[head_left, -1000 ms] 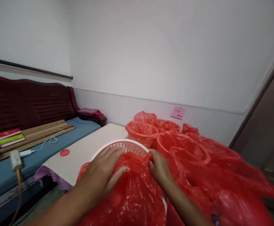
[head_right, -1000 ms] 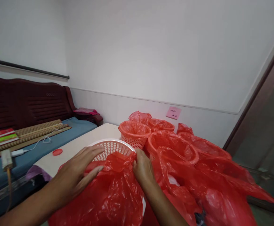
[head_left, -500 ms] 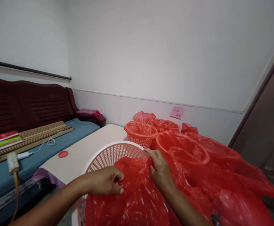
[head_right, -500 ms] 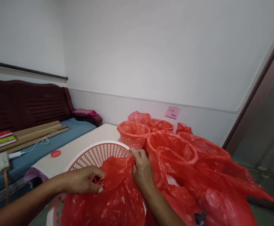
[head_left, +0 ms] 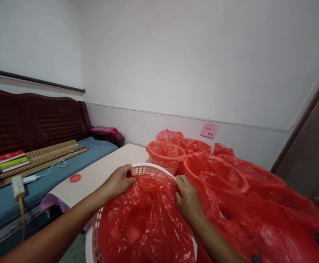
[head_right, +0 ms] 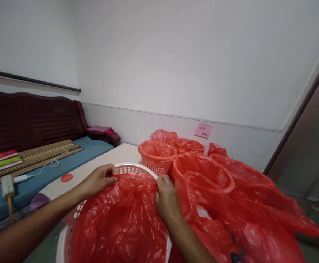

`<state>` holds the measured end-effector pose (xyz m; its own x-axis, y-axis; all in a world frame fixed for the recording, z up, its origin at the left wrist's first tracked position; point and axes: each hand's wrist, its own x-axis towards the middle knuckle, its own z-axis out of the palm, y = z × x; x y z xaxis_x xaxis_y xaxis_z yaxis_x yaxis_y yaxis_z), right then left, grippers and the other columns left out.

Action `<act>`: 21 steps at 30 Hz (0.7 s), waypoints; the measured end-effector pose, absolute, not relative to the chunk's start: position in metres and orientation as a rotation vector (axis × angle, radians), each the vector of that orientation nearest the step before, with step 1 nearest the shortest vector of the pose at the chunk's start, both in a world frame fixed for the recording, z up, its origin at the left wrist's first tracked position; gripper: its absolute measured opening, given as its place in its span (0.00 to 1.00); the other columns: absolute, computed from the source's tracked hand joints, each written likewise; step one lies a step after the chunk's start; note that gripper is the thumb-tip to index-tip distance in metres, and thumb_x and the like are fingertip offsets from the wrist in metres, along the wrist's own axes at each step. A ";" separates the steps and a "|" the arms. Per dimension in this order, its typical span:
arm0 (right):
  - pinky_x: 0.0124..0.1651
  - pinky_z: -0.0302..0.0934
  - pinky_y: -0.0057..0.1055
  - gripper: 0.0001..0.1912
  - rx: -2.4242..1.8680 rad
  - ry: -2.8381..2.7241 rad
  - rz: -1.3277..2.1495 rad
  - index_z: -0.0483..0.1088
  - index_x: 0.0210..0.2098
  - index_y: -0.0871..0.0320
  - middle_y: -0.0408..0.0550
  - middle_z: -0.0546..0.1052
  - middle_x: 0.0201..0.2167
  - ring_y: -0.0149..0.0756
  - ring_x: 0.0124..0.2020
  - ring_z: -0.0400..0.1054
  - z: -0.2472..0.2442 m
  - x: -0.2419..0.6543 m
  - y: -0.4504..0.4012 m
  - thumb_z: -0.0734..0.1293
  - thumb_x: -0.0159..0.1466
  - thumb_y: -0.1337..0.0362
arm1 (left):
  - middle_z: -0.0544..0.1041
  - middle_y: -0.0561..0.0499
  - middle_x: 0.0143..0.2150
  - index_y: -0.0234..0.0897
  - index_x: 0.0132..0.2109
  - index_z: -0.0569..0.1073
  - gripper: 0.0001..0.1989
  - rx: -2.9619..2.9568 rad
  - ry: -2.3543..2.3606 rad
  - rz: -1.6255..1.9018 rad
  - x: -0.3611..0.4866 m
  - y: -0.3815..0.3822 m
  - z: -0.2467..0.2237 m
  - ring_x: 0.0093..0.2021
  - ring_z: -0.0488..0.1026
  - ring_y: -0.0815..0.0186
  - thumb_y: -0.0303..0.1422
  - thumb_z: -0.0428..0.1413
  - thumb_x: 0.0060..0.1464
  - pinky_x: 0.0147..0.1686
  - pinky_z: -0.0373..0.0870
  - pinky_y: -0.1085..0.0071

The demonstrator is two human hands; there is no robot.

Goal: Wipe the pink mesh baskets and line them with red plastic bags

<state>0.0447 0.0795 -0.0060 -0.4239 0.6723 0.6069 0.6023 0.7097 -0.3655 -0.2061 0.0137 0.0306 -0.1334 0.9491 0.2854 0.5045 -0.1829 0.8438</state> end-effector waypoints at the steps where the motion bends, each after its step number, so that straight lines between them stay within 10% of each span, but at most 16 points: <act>1: 0.42 0.59 0.34 0.14 -0.974 -2.146 0.099 0.59 0.31 0.55 0.47 0.66 0.35 0.37 0.38 0.62 -0.006 0.045 0.081 0.55 0.53 0.80 | 0.67 0.57 0.23 0.40 0.29 0.62 0.05 1.628 1.593 1.298 -0.207 0.014 0.036 0.24 0.64 0.69 0.34 0.52 0.44 0.27 0.59 0.71; 21: 0.38 0.57 0.32 0.06 -0.959 -1.949 0.257 0.63 0.32 0.55 0.45 0.70 0.29 0.36 0.32 0.65 -0.008 0.047 0.076 0.56 0.62 0.68 | 0.74 0.52 0.27 0.38 0.31 0.74 0.10 1.821 1.868 1.221 -0.228 0.027 0.056 0.29 0.68 0.64 0.40 0.54 0.48 0.29 0.58 0.70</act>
<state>0.0465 0.0764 -0.0083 -0.2753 0.7125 0.6454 0.5205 0.6749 -0.5230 -0.2281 0.0269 0.0564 -0.1803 0.9156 0.3594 0.6969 -0.1389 0.7036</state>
